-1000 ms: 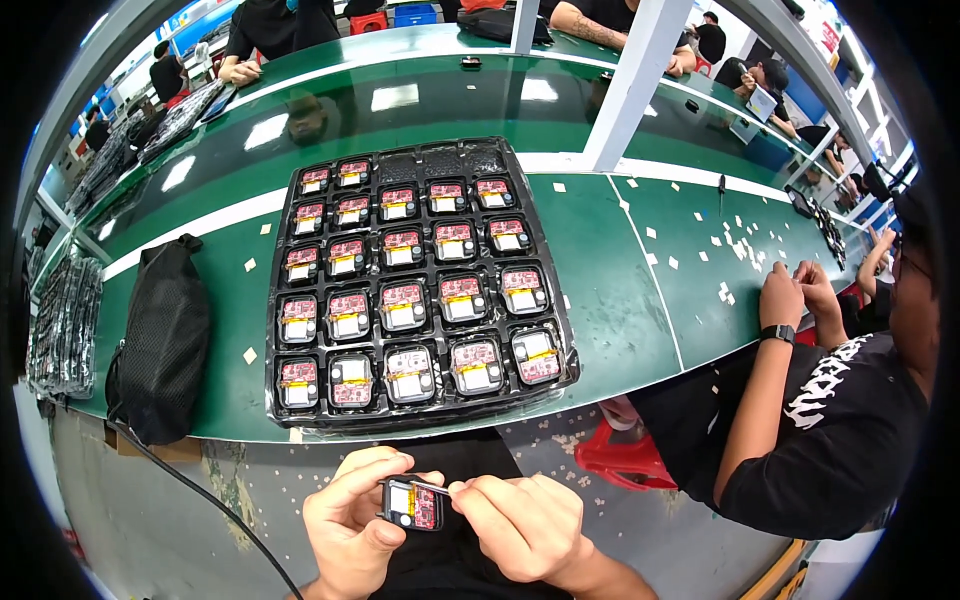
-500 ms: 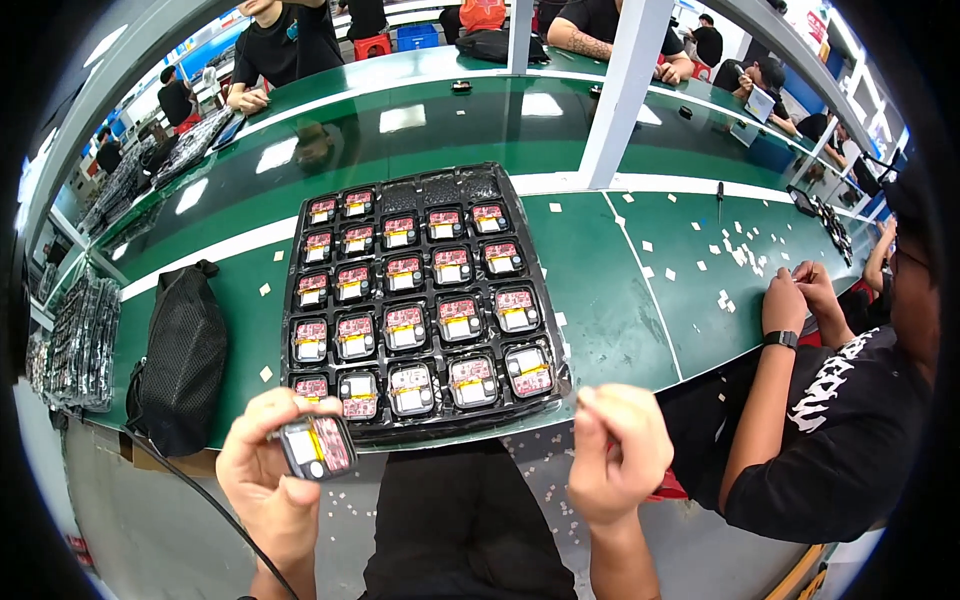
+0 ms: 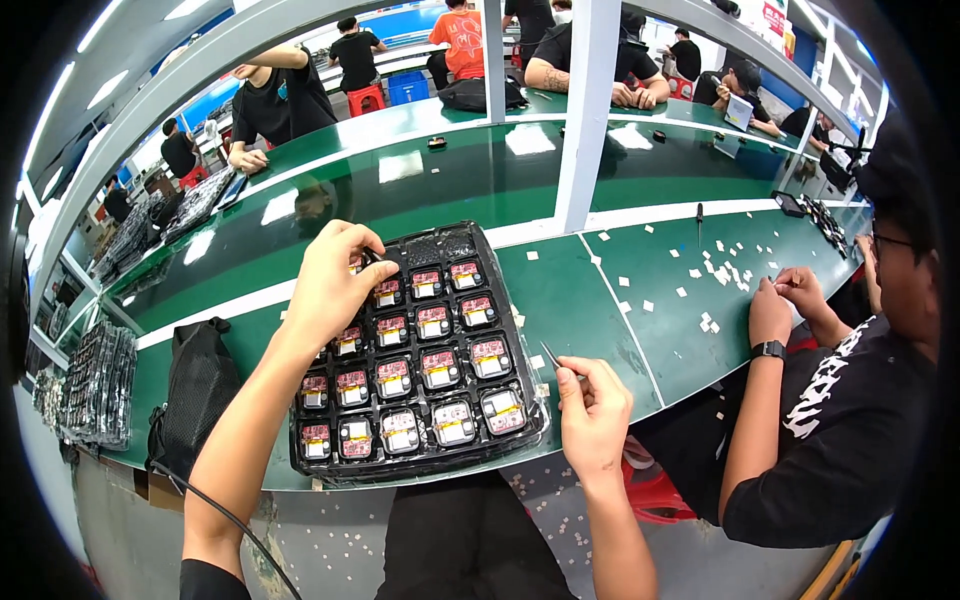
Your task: Assembling electronic components, likely smartwatch screens, on a factory production line.
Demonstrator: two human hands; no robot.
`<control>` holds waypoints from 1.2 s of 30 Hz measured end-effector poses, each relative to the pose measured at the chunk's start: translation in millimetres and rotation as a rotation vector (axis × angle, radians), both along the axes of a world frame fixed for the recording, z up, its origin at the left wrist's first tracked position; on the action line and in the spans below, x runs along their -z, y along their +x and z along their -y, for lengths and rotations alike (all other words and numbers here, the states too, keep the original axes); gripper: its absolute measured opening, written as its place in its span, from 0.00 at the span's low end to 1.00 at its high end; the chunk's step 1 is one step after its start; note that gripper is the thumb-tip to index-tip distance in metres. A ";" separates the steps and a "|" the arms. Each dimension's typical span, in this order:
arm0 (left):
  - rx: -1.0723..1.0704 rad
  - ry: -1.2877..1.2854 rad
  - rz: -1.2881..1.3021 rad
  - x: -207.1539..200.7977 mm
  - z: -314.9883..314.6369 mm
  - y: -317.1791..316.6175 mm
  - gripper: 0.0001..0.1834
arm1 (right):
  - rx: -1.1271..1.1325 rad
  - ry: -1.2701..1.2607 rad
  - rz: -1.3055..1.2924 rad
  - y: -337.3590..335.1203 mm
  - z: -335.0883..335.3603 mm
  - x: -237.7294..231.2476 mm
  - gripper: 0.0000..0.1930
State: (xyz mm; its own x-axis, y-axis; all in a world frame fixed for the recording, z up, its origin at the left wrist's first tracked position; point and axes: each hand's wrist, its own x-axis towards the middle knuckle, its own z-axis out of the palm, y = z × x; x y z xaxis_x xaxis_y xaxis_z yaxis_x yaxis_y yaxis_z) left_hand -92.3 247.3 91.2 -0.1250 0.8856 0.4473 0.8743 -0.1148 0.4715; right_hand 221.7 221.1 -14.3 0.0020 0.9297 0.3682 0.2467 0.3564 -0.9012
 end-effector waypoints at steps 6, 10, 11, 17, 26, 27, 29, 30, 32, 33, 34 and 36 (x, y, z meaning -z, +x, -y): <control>-0.019 -0.006 -0.181 18.1 -23.7 -3.2 0.12 | 0.037 0.023 -0.001 -4.0 -0.2 -4.6 0.06; 0.011 -0.036 -0.189 28.6 -20.0 -7.8 0.14 | 0.047 0.056 0.017 -6.6 -0.7 -5.0 0.06; 0.030 -0.004 -0.184 30.4 -18.0 -11.8 0.14 | 0.029 0.061 0.006 -7.5 -0.5 -4.9 0.06; 0.053 -0.051 -0.370 33.4 -4.9 -6.6 0.18 | 0.022 0.074 0.086 -3.7 -0.4 -2.5 0.06; 0.121 0.028 -0.386 27.7 -26.1 -27.0 0.18 | 0.048 0.076 0.099 -10.3 4.5 -7.0 0.06; 0.190 0.026 -0.380 28.2 -34.0 -31.6 0.21 | 0.048 0.080 0.101 -9.6 3.5 -6.1 0.06; 0.258 -0.016 -0.390 27.6 -43.5 -44.9 0.21 | 0.049 0.075 0.130 -8.3 4.0 -7.0 0.06; 0.342 -0.063 -0.399 24.3 -47.4 -44.4 0.21 | 0.053 0.075 0.133 -8.1 3.7 -7.1 0.06; 0.325 -0.102 -0.410 19.6 -48.3 -44.5 0.19 | 0.046 0.082 0.139 -9.6 3.8 -7.8 0.06; 0.298 -0.132 -0.370 16.2 -48.0 -43.0 0.18 | 0.050 0.085 0.142 -9.8 3.3 -7.8 0.06; 0.270 -0.162 -0.331 13.0 -48.0 -41.0 0.16 | 0.046 0.085 0.142 -10.1 3.0 -7.3 0.06; 0.250 -0.194 -0.334 10.2 -49.9 -37.3 0.13 | 0.044 0.093 0.144 -10.3 3.9 -8.6 0.06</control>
